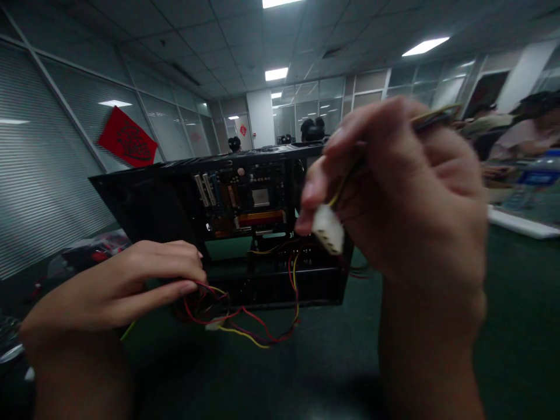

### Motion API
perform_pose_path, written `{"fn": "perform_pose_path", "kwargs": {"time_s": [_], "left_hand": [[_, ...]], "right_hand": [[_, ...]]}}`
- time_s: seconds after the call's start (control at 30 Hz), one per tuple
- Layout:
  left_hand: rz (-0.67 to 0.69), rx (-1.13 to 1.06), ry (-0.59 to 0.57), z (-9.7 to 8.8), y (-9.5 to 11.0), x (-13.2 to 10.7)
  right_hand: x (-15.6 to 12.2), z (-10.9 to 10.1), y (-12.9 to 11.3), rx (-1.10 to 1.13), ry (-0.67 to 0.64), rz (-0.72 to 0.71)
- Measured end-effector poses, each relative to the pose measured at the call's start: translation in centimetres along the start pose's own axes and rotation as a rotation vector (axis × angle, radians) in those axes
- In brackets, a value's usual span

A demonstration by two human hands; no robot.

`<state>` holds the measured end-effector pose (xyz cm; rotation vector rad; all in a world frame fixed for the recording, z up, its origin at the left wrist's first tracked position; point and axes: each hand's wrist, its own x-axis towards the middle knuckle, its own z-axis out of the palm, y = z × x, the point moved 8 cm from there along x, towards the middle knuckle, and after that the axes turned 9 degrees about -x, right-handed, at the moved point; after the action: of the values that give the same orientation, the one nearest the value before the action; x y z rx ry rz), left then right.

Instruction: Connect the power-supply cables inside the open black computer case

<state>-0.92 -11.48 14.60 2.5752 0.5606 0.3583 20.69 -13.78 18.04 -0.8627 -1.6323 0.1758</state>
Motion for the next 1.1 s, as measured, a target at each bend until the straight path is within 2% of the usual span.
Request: {"fn": "perform_pose_path", "kwargs": {"time_s": [0.03, 0.1, 0.2, 0.33, 0.4, 0.43, 0.5, 0.53, 0.57, 0.6, 0.67, 0.73, 0.83, 0.9, 0.97, 1.03, 1.1], "left_hand": [[0.009, 0.007, 0.018, -0.1, 0.1, 0.0], [0.028, 0.012, 0.057, -0.3, 0.2, 0.0], [0.019, 0.02, 0.086, -0.7, 0.2, -0.3], [-0.086, 0.04, 0.009, -0.5, -1.1, -0.9], [-0.148, 0.045, -0.003, -0.5, -2.2, -1.3], [-0.176, 0.046, 0.002, -0.6, -2.8, -1.5], [-0.221, 0.04, 0.006, -0.8, -3.9, -1.8], [-0.238, 0.035, 0.004, -0.8, -4.5, -2.0], [-0.255, 0.029, 0.001, -0.9, -5.0, -2.2], [-0.269, 0.027, 0.002, -1.0, -5.4, -2.3], [-0.286, 0.046, 0.038, -1.5, -6.0, -2.5], [-0.283, 0.106, 0.103, -2.2, -6.0, -2.5], [-0.248, 0.243, 0.24, -3.6, -5.3, -2.1], [-0.218, 0.324, 0.322, -4.3, -4.7, -1.9], [-0.196, 0.375, 0.369, -4.7, -4.4, -1.8], [-0.201, 0.41, 0.389, -5.0, -4.6, -1.8], [-0.231, 0.441, 0.394, -5.2, -5.4, -1.8]], "right_hand": [[0.3, 0.4, -0.2, 0.175, 0.058, -0.028], [0.8, 2.3, 0.2, 0.282, -0.002, -0.038], [1.2, 4.8, 2.1, 0.139, -0.162, 0.057], [0.9, 5.0, 2.7, 0.171, -0.34, 0.115], [-0.2, 4.8, 2.1, 0.149, -0.546, 0.112], [-1.3, 4.9, 1.8, 0.096, -0.706, 0.092], [-4.8, 4.8, 1.4, -0.104, -1.113, -0.051], [-6.0, 4.2, 1.8, -0.267, -1.197, -0.13], [-6.6, 3.4, 2.5, -0.386, -1.206, -0.145], [-6.8, 2.5, 3.1, -0.458, -1.15, -0.132], [-6.1, 0.8, 3.8, -0.506, -0.929, -0.097], [-5.1, -0.5, 3.6, -0.517, -0.712, -0.119], [-4.0, -1.4, 2.1, -0.563, -0.504, -0.21], [-3.6, -1.5, 1.4, -0.573, -0.453, -0.244], [-3.5, -1.1, 1.5, -0.564, -0.469, -0.239], [-3.8, -0.5, 2.3, -0.564, -0.517, -0.218], [-3.7, -0.4, 3.0, -0.591, -0.479, -0.182]]}}
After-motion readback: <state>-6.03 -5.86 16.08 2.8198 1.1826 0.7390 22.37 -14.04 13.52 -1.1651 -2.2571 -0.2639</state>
